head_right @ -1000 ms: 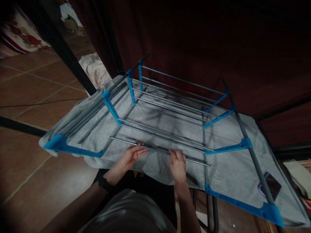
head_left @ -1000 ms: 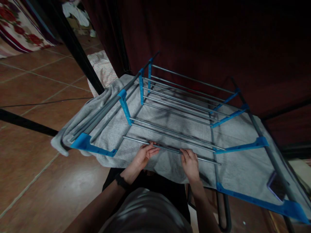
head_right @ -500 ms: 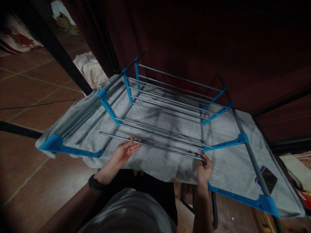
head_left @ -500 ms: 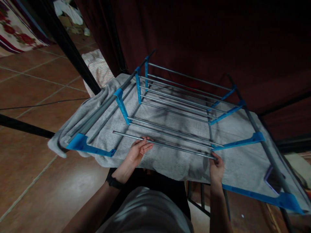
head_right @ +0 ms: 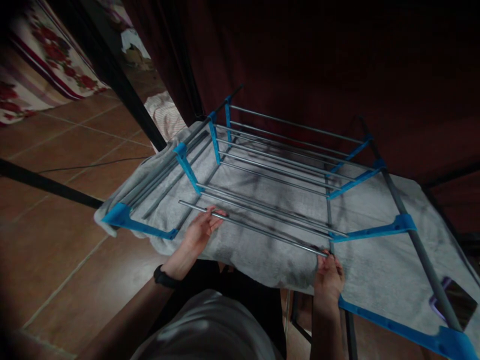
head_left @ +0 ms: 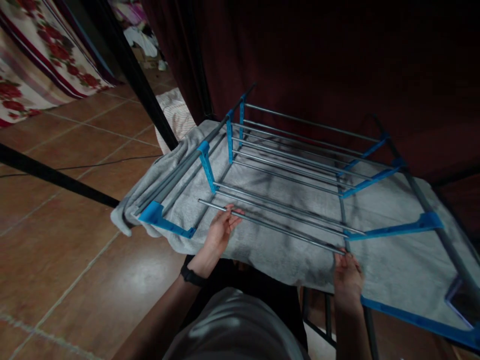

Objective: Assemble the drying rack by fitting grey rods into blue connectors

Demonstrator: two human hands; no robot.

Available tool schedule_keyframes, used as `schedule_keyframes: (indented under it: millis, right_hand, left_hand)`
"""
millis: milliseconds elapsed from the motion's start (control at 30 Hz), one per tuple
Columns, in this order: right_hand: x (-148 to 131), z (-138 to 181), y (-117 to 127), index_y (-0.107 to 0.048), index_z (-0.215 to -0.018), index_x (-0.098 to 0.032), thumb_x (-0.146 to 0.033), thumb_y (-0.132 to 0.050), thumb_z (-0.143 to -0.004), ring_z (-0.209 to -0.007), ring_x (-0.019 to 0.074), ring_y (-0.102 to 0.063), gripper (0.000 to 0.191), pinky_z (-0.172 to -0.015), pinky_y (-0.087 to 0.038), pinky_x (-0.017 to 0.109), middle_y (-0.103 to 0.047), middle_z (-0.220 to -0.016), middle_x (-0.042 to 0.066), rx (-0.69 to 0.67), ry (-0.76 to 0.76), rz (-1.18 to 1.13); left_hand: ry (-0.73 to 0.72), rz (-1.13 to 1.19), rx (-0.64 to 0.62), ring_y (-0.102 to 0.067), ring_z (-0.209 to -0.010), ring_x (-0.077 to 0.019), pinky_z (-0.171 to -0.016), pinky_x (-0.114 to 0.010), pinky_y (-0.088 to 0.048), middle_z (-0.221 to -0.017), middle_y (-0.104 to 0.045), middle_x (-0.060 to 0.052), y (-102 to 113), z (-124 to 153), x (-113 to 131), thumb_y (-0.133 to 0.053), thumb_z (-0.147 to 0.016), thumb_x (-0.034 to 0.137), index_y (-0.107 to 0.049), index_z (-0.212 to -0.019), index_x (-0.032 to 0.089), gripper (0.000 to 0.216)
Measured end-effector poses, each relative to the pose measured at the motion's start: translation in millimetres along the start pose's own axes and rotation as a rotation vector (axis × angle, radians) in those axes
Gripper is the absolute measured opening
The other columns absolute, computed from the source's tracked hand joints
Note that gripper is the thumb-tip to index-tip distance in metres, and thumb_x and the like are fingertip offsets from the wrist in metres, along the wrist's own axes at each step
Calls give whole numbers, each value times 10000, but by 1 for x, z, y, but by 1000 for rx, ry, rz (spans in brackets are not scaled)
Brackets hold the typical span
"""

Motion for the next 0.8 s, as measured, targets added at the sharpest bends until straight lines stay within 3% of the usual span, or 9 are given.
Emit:
schedule_keyframes:
  millis: [267, 400, 533, 800]
  right_hand:
    - [5, 8, 3, -610, -786, -238, -326, -841, -675, -691, 120, -708, 270, -768, -645, 307, -718, -785, -43, 16, -13, 53]
    - [6, 10, 0, -603, -810, -228, -314, -857, -645, -667, 106, -702, 315, -757, -644, 285, -720, -789, -37, 5, -16, 51]
    - [4, 11, -4, -593, -825, -215, -304, -862, -648, -685, 102, -711, 334, -771, -646, 274, -717, -792, -39, -15, -13, 49]
    - [8, 17, -4, -640, -899, -214, -255, -837, -638, -759, 105, -719, 329, -806, -644, 265, -742, -821, -34, 60, -81, 0]
  left_hand:
    - [-360, 19, 275, -772, -972, -207, -934, -374, -568, -983, -774, -36, 48, -10, 57, -682, -921, 432, -576, -1186, 264, 331]
    - [-448, -10, 317, -780, -905, -188, -893, -351, -572, -1033, -773, -29, 48, -7, 74, -698, -908, 360, -471, -1384, 311, 530]
    - [-492, -33, 301, -769, -950, -179, -849, -298, -563, -1021, -779, -43, 42, -3, 81, -698, -912, 384, -562, -1306, 265, 433]
    - [-550, -35, 332, -751, -899, -162, -878, -329, -558, -950, -762, -23, 51, -2, 88, -742, -876, 424, -638, -1176, 232, 371]
Point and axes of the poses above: each hand's wrist, its own z-axis away from the middle knuckle, its own y-axis out of the back of the hand, x = y × z, the point moved 9 cm from there along -z, towards the middle knuckle
